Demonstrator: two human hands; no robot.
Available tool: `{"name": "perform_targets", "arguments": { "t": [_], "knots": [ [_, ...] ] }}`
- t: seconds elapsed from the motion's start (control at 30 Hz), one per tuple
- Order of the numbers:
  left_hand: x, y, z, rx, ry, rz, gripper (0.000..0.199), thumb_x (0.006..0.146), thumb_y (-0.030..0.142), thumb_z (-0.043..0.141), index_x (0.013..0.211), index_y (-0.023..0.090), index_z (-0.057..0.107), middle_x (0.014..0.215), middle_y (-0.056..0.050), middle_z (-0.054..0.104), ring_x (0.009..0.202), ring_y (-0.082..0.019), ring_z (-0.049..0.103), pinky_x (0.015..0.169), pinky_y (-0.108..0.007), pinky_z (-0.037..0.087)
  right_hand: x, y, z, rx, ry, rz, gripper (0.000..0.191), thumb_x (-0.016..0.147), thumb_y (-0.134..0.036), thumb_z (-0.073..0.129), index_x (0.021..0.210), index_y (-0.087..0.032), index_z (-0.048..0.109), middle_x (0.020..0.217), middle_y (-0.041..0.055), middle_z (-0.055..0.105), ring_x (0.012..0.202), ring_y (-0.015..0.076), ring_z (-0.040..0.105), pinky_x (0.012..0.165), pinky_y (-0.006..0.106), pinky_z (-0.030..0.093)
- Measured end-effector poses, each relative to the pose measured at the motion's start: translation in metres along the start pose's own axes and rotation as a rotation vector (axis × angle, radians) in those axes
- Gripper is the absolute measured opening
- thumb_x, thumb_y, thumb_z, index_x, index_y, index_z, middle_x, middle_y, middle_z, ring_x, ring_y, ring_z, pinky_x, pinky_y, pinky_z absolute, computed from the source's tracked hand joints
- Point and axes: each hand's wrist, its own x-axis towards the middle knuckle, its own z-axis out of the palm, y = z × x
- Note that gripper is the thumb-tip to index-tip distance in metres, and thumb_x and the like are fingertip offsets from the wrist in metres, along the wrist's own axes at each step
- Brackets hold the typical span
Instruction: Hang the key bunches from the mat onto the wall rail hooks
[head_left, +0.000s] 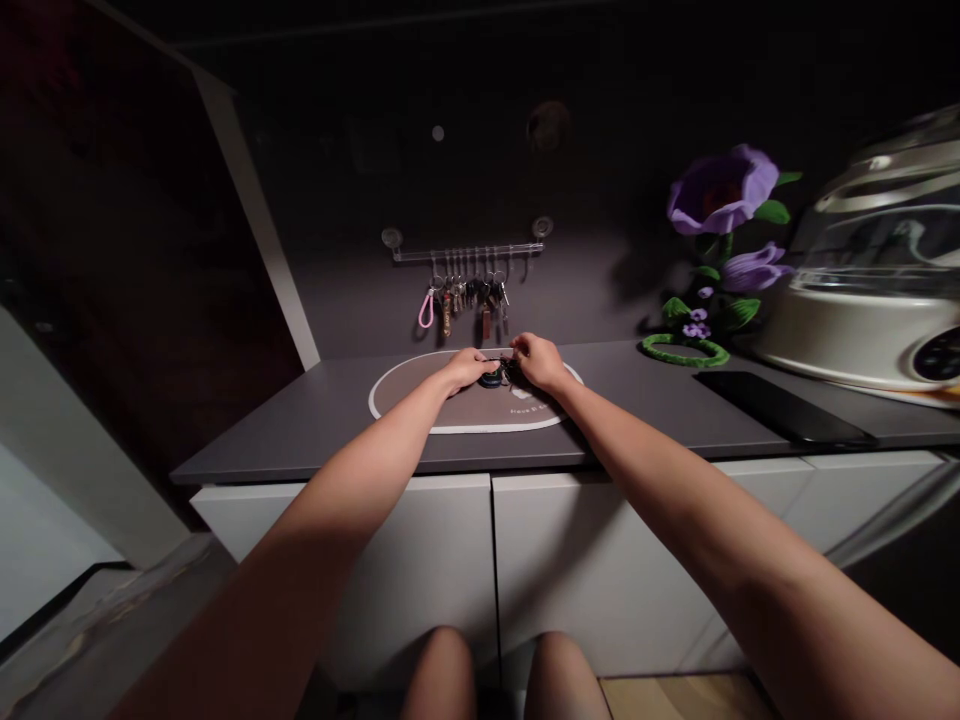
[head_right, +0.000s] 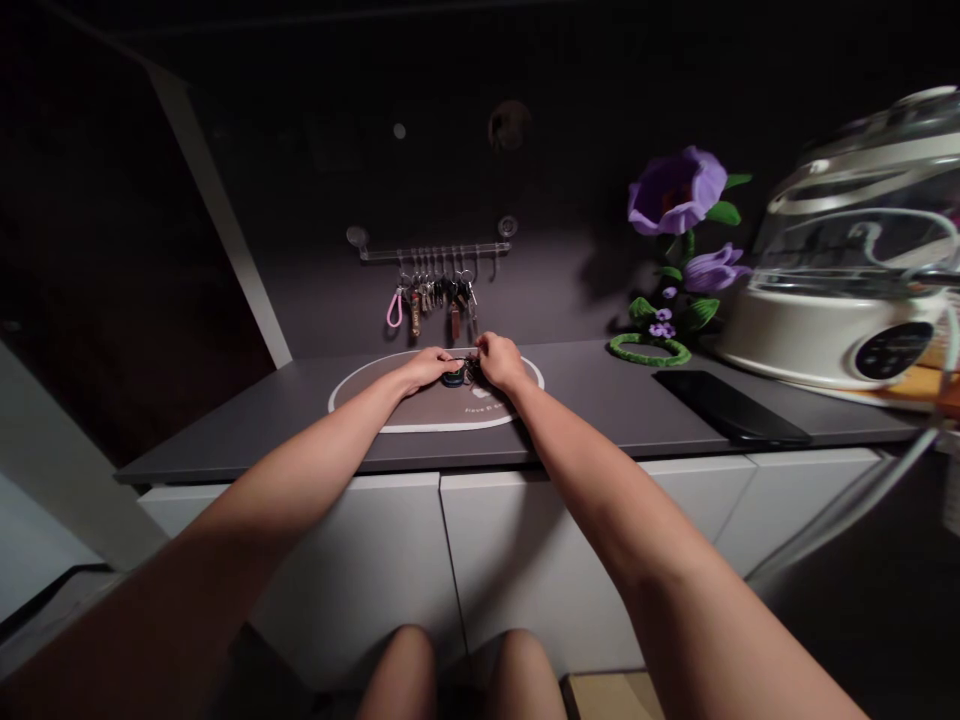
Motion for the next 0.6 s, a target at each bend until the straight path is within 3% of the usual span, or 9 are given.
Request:
{"name": "perform_targets", "arguments": {
  "t": [0.1,0.3,0.6],
  "knots": [
    [-0.006,0.005,-0.001,0.004,-0.005,-0.004,0.021,0.06,0.028,0.07,0.063,0.013,0.056,0.056,0.001,0.054,0.056,-0.01,0.045,0.063,-0.025,0.035,0.0,0.0,0.0,0.001,-0.004,-0.006,0.026,0.077,-0.013,0.045,0.097,-0.016,0.061,0.091,0.0073,0.066,0.082,0.0159,0.059,0.074,0.024,0.04],
    [-0.013,0.012,-0.003,-0.201,0.009,-0.021,0.027,0.058,0.018,0.073,0.074,0.013,0.053,0.061,0.001,0.055,0.058,-0.01,0.049,0.069,-0.028,0.039,-0.001,-0.001,-0.001,0.005,-0.013,-0.009,0.025,0.078,-0.014,0.044,0.096,-0.016,0.061,0.092,0.0073,0.066,0.083,0.0164,0.059,0.074,0.024,0.041],
    [-0.014,0.022,-0.009,-0.443,0.007,-0.026,0.02,0.057,0.005,0.067,0.075,0.011,0.06,0.064,0.0,0.06,0.055,-0.008,0.053,0.061,-0.025,0.041,-0.003,-0.004,-0.003,0.01,-0.008,-0.017,0.024,0.078,-0.016,0.046,0.097,-0.016,0.061,0.097,0.0076,0.066,0.086,0.0172,0.059,0.077,0.026,0.041]
  ]
}}
